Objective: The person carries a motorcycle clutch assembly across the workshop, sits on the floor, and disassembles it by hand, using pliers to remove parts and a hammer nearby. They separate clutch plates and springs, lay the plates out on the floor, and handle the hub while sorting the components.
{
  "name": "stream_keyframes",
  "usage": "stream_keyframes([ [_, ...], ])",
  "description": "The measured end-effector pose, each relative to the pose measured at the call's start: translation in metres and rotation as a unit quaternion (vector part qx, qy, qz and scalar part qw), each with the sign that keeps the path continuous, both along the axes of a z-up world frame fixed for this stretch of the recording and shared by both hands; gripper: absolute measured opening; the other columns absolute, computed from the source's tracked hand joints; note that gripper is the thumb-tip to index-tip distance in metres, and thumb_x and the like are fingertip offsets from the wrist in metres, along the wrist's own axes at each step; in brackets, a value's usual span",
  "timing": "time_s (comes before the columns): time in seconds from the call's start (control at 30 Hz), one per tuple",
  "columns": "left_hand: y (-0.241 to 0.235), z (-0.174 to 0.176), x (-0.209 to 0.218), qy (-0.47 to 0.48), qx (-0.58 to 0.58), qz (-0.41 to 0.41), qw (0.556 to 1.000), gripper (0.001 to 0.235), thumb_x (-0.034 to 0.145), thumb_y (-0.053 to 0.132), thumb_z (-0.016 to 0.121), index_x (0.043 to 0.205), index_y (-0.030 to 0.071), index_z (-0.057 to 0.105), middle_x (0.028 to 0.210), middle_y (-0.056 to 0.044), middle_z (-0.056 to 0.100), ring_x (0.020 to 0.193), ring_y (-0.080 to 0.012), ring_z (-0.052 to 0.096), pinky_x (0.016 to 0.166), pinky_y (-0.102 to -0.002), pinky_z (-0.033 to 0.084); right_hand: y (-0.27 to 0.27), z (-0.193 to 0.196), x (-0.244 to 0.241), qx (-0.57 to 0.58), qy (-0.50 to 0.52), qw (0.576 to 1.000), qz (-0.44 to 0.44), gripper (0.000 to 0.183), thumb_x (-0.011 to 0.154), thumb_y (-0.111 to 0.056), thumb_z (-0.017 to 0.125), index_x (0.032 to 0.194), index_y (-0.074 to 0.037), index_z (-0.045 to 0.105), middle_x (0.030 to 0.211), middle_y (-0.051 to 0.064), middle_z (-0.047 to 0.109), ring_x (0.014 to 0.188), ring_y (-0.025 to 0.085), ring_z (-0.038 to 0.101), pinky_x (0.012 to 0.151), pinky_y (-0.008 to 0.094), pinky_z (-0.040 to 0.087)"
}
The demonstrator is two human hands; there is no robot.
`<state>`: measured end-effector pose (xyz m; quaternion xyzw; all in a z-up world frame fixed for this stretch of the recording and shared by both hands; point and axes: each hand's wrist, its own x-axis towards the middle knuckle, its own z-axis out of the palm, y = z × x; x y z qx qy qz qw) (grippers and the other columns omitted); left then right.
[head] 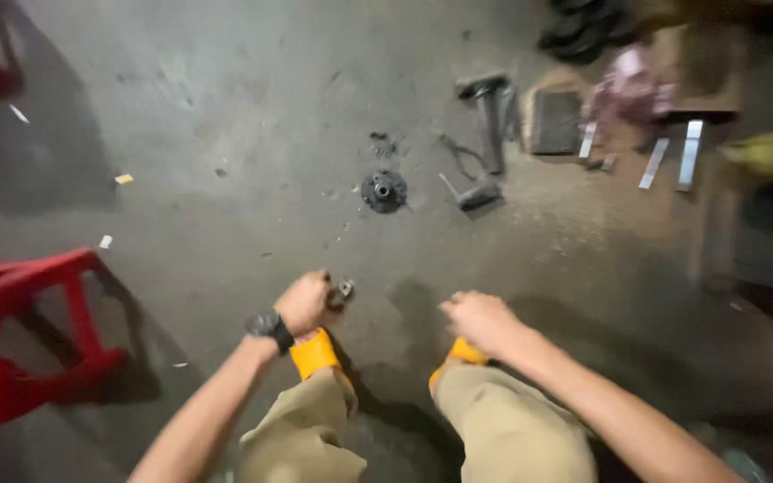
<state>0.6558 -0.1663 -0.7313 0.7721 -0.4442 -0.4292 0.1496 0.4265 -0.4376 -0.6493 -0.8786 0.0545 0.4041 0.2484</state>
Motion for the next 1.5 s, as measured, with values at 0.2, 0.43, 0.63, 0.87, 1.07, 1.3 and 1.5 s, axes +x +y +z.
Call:
stream_keyframes([
  [0.2,-0.036,-0.151,0.098,-0.178,-0.020,0.005,0.984,0.022,0.074,0.018,0.079,0.085,0.002,0.069,0.102,-0.019,0.060,0.102,-0.0380,0.058,0.084,-0.049,0.054,-0.060,-0.160,0.006,-0.074,-0.097,0.990,-0.063,0.047,0.086,-0.031,0.073,0.125,-0.007,0.062,0.107,0.017,0.066,0.101,0.039,0.066,0.085,0.050,0.055],
  [0.43,-0.100,-0.166,0.131,-0.259,-0.068,0.073,0.961,0.035,0.076,0.021,0.080,0.104,0.004,0.067,0.115,-0.018,0.058,0.114,-0.0378,0.056,0.096,-0.047,0.051,-0.063,-0.197,0.061,-0.049,-0.169,0.982,-0.061,0.043,0.090,-0.027,0.070,0.127,-0.007,0.063,0.111,0.018,0.068,0.100,0.041,0.067,0.084,0.049,0.055],
  [0.63,-0.078,-0.105,0.096,-0.239,-0.025,0.194,0.951,0.083,0.073,0.041,0.087,0.133,-0.004,0.051,0.130,-0.027,0.048,0.122,-0.0443,0.045,0.094,-0.057,0.042,-0.062,-0.224,0.097,0.000,-0.312,0.929,-0.197,0.032,0.089,-0.022,0.072,0.116,-0.004,0.071,0.105,0.019,0.073,0.096,0.039,0.069,0.084,0.046,0.056],
  [0.87,-0.045,-0.149,0.032,-0.224,-0.154,0.209,0.939,0.053,0.077,0.016,0.081,0.125,0.004,0.061,0.124,-0.019,0.057,0.116,-0.0384,0.054,0.096,-0.047,0.047,-0.008,-0.269,0.119,-0.033,-0.345,0.912,-0.222,0.027,0.087,-0.017,0.073,0.109,-0.001,0.068,0.098,0.021,0.070,0.092,0.042,0.068,0.080,0.049,0.054],
  [1.07,-0.102,-0.183,0.006,-0.261,-0.230,0.115,0.930,0.047,0.077,0.009,0.070,0.122,-0.001,0.062,0.117,-0.020,0.060,0.108,-0.0368,0.056,0.088,-0.045,0.048,0.024,-0.271,0.104,-0.020,-0.337,0.921,-0.195,0.015,0.087,-0.009,0.067,0.101,-0.002,0.066,0.098,0.019,0.070,0.090,0.040,0.070,0.080,0.048,0.057],
  [1.3,-0.136,-0.229,-0.009,-0.290,-0.187,-0.022,0.938,0.018,0.087,0.015,0.061,0.096,0.001,0.068,0.102,-0.015,0.062,0.104,-0.0307,0.059,0.087,-0.040,0.050,0.033,-0.272,0.098,0.021,-0.374,0.909,-0.185,0.024,0.081,-0.005,0.067,0.105,0.001,0.066,0.098,0.022,0.069,0.089,0.044,0.067,0.076,0.050,0.055],
  [1.5,-0.133,-0.237,-0.007,-0.255,-0.195,-0.008,0.947,0.013,0.081,0.014,0.064,0.086,0.003,0.067,0.098,-0.015,0.062,0.098,-0.0314,0.062,0.083,-0.041,0.053,0.025,-0.303,0.098,0.012,-0.388,0.912,-0.134,0.011,0.085,-0.005,0.066,0.095,0.000,0.067,0.092,0.018,0.070,0.083,0.041,0.069,0.073,0.049,0.056],
])
